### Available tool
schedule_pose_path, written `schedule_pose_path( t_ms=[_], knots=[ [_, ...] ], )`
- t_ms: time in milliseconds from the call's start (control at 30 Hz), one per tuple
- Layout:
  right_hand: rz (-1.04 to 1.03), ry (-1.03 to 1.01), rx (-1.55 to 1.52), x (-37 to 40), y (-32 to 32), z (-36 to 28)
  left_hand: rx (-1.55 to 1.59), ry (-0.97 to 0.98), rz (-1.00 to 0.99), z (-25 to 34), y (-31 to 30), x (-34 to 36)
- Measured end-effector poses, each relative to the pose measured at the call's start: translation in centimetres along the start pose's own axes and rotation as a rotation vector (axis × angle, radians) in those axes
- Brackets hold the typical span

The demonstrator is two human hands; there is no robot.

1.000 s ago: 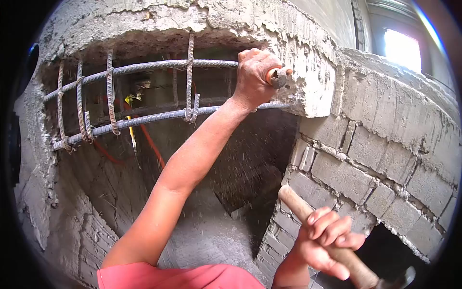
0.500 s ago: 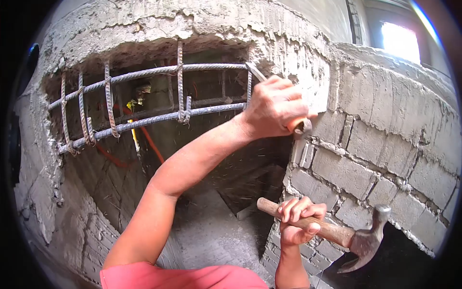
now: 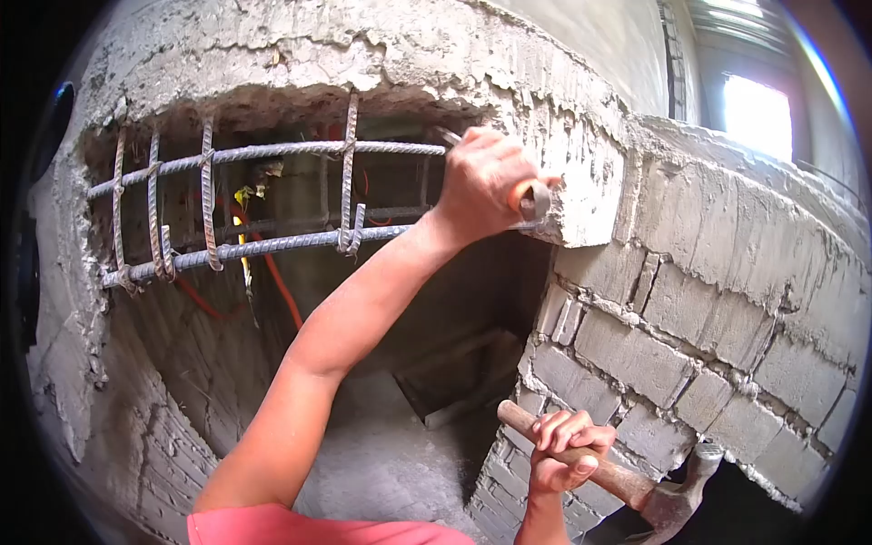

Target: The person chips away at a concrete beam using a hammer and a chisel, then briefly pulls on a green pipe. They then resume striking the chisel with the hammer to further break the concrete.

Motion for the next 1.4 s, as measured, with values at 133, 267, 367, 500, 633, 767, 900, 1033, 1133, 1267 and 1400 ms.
schedule_pose_path(
  t_ms=[133, 267, 367, 500, 633, 767, 900, 1033, 1133, 1267, 1400],
  knots=[
    [-0.058, 0.133, -0.042, 1.4, 0.2, 1.2, -0.016, -0.187, 0.037, -6.0, 1.9, 1.3],
    [-0.009, 0.367, -0.061, 3.0, -0.2, 2.4, -0.023, -0.447, 0.153, -6.6, 1.4, -0.2],
    [-0.021, 0.495, -0.077, 4.0, 0.1, 2.9, 0.349, -0.425, 0.436, -4.2, -3.0, -1.3],
    [0.063, 0.555, 0.021, 6.5, -0.7, 3.2, 0.241, -0.117, 0.372, -0.4, -2.4, -2.2],
    [0.116, 0.582, 0.079, 9.0, -1.2, 3.2, 0.19, -0.024, 0.278, 3.3, -3.4, 0.1],
    [0.179, 0.563, 0.135, 9.5, -1.9, 3.3, 0.224, 0.079, 0.146, 4.3, -3.0, 2.6],
    [0.163, 0.516, 0.186, 9.0, -1.9, 3.9, 0.348, -0.065, 0.162, 1.5, -2.6, 4.4],
    [0.125, 0.513, 0.182, 7.7, -2.2, 4.8, 0.326, -0.122, -0.105, 1.0, -1.6, 6.2],
    [0.041, 0.587, 0.358, 7.8, -4.3, 5.2, 0.226, -0.115, -0.29, 2.2, -1.1, 7.9],
    [-0.055, 0.766, 0.696, 9.8, -9.6, 4.2, 0.097, -0.07, -0.302, 2.5, -0.6, 9.6],
    [-0.316, 0.721, 0.868, 11.6, -15.2, 2.4, 0.023, -0.106, -0.331, 1.1, -1.5, 9.3]
  ],
)
Point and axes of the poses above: each hand's wrist, its own x-axis away from the middle knuckle, its own y-axis out of the palm, z = x × y, the point moved 8 cm from there along -x, towards the middle knuckle, and after that the axes turned 4 degrees about -y, right-handed, at the moved point
